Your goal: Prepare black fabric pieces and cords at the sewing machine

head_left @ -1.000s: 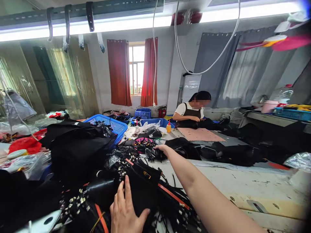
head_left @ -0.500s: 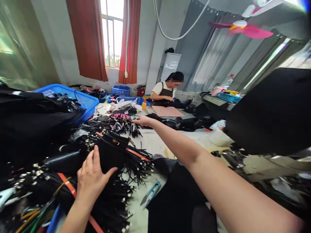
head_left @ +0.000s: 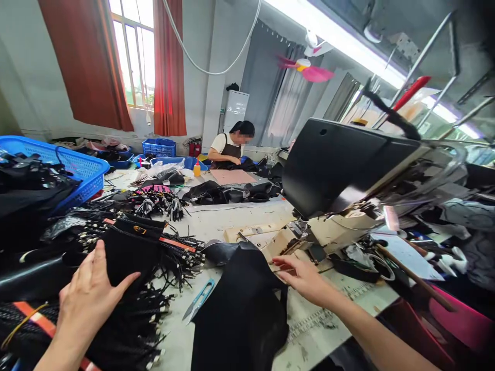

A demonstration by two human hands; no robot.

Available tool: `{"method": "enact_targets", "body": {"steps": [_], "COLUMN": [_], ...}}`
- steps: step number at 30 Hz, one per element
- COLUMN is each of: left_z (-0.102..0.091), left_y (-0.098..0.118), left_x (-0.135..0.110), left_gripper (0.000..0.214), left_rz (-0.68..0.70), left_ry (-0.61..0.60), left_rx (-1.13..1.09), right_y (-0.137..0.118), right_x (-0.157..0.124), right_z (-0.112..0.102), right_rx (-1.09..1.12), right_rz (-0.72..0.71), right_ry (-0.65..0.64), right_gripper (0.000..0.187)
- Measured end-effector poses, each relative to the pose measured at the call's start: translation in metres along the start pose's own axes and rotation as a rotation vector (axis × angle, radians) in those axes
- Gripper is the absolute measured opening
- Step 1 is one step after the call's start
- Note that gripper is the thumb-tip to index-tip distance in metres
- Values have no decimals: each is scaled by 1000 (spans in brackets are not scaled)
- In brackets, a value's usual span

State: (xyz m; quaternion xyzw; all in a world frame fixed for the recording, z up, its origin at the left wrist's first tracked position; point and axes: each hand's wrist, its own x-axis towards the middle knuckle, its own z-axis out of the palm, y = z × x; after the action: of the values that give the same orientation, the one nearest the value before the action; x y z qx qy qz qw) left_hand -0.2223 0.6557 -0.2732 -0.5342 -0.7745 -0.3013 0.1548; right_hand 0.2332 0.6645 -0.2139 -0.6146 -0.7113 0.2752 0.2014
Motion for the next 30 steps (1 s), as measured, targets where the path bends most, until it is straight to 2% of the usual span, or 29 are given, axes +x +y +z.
{"method": "enact_targets", "body": {"steps": [3,5,8,11,13,16,18,24,27,30], "left_z": [-8,-13,-19,-18,-15,-10,-8,-5,1,8], "left_y": [6,9,12,12,10,5,3,-2,-6,-11], "left_x": [0,1,2,4,5,5,4,4,4,3], "left_gripper": [96,99,100,99,99,100,99,101,101,94], "left_rz": [-30,-22,-41,-56,-48,-43,-41,16,33,50], "left_ry": [-55,-108,-151,-157,-157,-144,-129,-70,-46,-7], "left_rx": [-9,15,43,45,42,39,44,58,70,88], "right_y": [8,5,6,16,23,30,35,58,61,55], "right_x": [-10,-13,-8,-3,-5,-14,-20,-20,-20,-26], "right_z": [7,16,33,40,37,28,24,23,24,24], "right_rx": [-43,-106,-187,-121,-20,149,286,738,828,748], "right_rz": [-116,-235,-424,-526,-508,-387,-286,24,63,23], "right_ry": [-106,-96,30,232,382,466,478,480,424,411], "right_gripper": [70,74,59,54,47,34,33,50,51,52]}}
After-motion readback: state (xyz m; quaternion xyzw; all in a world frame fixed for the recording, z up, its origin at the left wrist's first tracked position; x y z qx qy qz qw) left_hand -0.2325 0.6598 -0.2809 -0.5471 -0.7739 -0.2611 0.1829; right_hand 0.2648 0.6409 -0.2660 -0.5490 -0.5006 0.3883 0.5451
